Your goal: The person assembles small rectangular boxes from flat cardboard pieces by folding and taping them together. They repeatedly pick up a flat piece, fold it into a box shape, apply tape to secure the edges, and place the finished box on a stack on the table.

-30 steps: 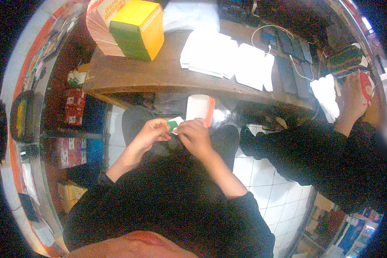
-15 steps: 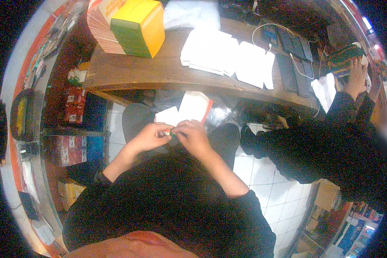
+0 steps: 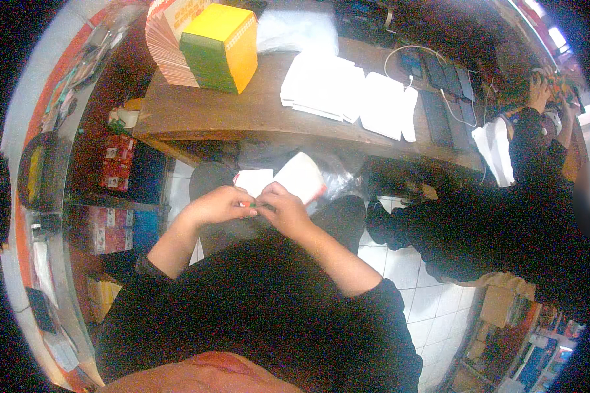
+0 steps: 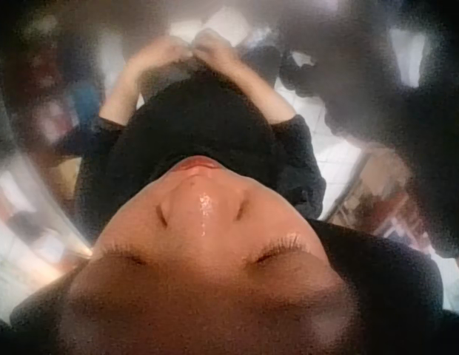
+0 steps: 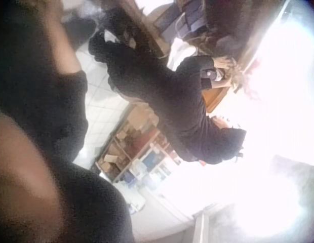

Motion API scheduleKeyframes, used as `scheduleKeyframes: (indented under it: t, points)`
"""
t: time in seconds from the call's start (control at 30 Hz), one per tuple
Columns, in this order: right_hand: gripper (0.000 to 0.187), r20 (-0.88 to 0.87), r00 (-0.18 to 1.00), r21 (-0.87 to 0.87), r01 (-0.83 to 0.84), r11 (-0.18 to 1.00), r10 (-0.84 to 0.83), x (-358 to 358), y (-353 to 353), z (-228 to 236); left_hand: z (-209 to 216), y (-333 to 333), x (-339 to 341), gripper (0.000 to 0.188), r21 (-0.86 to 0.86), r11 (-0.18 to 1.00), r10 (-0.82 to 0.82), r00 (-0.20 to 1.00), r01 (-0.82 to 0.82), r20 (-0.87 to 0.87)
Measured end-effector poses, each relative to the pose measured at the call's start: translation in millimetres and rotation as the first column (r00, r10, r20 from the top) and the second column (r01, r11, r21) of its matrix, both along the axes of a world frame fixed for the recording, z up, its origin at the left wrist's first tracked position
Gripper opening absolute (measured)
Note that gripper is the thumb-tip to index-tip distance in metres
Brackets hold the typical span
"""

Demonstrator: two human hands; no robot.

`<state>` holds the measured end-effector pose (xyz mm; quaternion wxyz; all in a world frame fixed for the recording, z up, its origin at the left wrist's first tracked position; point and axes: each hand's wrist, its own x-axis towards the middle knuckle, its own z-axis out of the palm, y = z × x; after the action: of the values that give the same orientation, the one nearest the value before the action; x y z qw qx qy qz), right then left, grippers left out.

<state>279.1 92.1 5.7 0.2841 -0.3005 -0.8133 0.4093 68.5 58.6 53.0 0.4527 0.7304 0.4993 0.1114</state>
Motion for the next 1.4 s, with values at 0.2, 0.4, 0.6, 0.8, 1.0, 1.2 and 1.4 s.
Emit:
scheduleKeyframes:
  t: [0.2,0.4,0.6,0.8,1.0,1.2,1.4]
  points:
    - [0.014,0.119,0.988,-0.097,-0.088,0.991,0.099,4.0,8.2,2.3,-5.3,-3.7,1.1,0.029,0.025,1.000,0.007,1.000,-0.008,0.028]
    - [0.070,0.355,0.934,0.021,0.023,1.000,-0.029,4.0,34.4,60.6,-1.5,9.7,-2.1,0.032,0.526,0.846,0.046,0.970,0.090,-0.239]
    - [0.054,0.272,0.946,-0.216,-0.117,0.969,0.175,-10.0,98.0,89.4,32.1,34.4,-15.2,0.036,0.739,0.669,0.027,0.996,-0.084,0.088]
    - [0.026,-0.359,0.922,-0.433,-0.025,0.901,-0.146,-34.5,94.9,111.7,30.6,58.4,11.8,0.056,-0.008,0.733,0.240,0.247,-0.681,0.939]
    - [0.035,-0.283,0.920,-0.317,0.177,0.932,-0.271,-41.0,77.4,111.7,48.9,51.1,36.1,0.029,-0.065,0.510,0.496,0.231,-0.858,0.837]
    - [0.037,-0.057,0.953,-0.273,0.273,0.923,-0.299,-32.5,74.0,90.5,38.5,55.9,32.3,0.032,0.034,0.442,0.535,0.294,-0.896,0.792]
    - [0.039,-0.318,0.894,-0.360,0.195,0.912,-0.317,-43.5,65.3,63.9,33.7,59.5,20.3,0.041,0.016,0.440,0.558,0.287,-0.898,0.778]
